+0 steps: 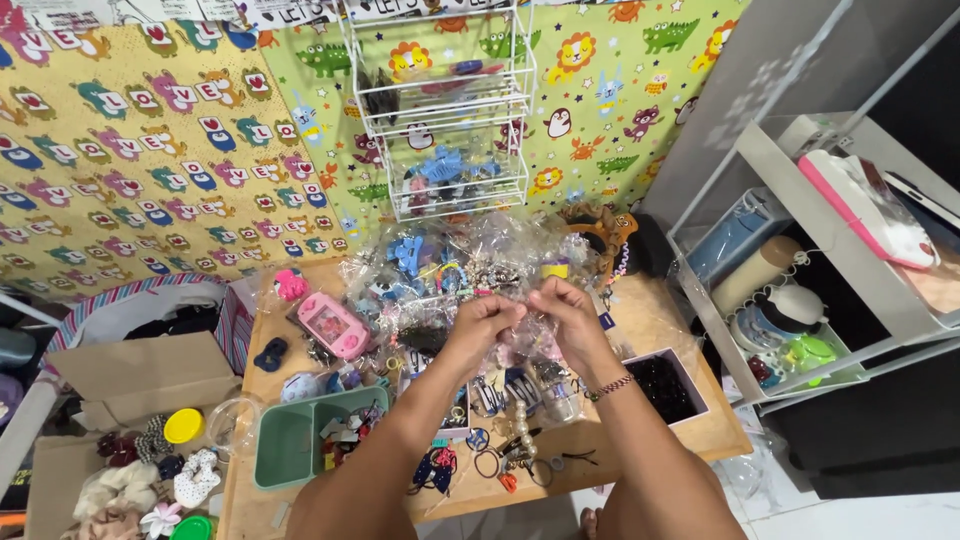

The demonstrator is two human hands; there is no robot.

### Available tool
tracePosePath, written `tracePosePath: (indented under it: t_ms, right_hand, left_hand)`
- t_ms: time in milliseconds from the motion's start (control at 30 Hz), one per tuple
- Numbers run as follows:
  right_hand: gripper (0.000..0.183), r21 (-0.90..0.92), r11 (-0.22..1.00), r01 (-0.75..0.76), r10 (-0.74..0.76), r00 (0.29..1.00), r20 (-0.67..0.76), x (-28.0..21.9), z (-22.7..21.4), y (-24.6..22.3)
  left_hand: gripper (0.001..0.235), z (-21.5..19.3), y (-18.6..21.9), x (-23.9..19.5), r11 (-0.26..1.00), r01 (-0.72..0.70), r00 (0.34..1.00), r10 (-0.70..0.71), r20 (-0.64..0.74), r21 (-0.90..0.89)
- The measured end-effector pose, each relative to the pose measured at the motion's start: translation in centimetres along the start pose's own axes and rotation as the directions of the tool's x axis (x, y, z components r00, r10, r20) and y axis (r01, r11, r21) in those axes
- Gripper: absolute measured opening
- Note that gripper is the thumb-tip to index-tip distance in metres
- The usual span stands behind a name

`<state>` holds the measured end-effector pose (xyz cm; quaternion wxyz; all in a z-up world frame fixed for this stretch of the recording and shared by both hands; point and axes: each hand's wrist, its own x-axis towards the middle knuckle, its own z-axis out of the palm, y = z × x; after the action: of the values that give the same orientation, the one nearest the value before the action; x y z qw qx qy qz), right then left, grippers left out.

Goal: The person sits at a table and organizes various hair accessories. They pick up hair clips and ties from a pile, place them into a small pink box, and handle a pink toy phone and a plastic bag. The person continues to sort through the items, moving them between the table and the box.

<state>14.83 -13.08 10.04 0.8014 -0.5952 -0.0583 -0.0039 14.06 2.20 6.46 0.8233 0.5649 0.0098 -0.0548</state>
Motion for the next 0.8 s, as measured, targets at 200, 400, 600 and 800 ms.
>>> tracePosePath:
  t_ms: [200, 400, 600, 800]
  right_hand:
    - [0.017, 0.107, 0.993, 0.055, -0.067, 0.991, 0.113, -2.5, 2.8, -4.5]
    - [0.019, 0.157, 0.973, 0.169, -0.19, 0.973, 0.129, -0.4, 0.0, -0.5]
    - [0.021, 0.146, 0.964, 0.22, -0.231, 0.971, 0.06, -1.9, 1.1, -2.4]
    - [0.023, -0.089, 0.96, 0.264, -0.261, 0.964, 0.043, -1.2, -0.4, -1.2]
  left_hand:
    - [0.017, 0.5, 1.0, -0.6, 0.991, 0.093, 0.995, -0.095, -0.014, -0.094]
    - [0.035, 0.3, 0.1, 0.3, 0.942, 0.28, 0.958, -0.287, -0.008, -0.185]
    - [0.031, 0.7, -0.1, -1.1, 0.889, 0.45, 0.886, -0.433, 0.164, -0.083]
    - [0.054, 1.3, 1.1, -1.9, 0.926, 0.366, 0.912, -0.377, 0.161, 0.092]
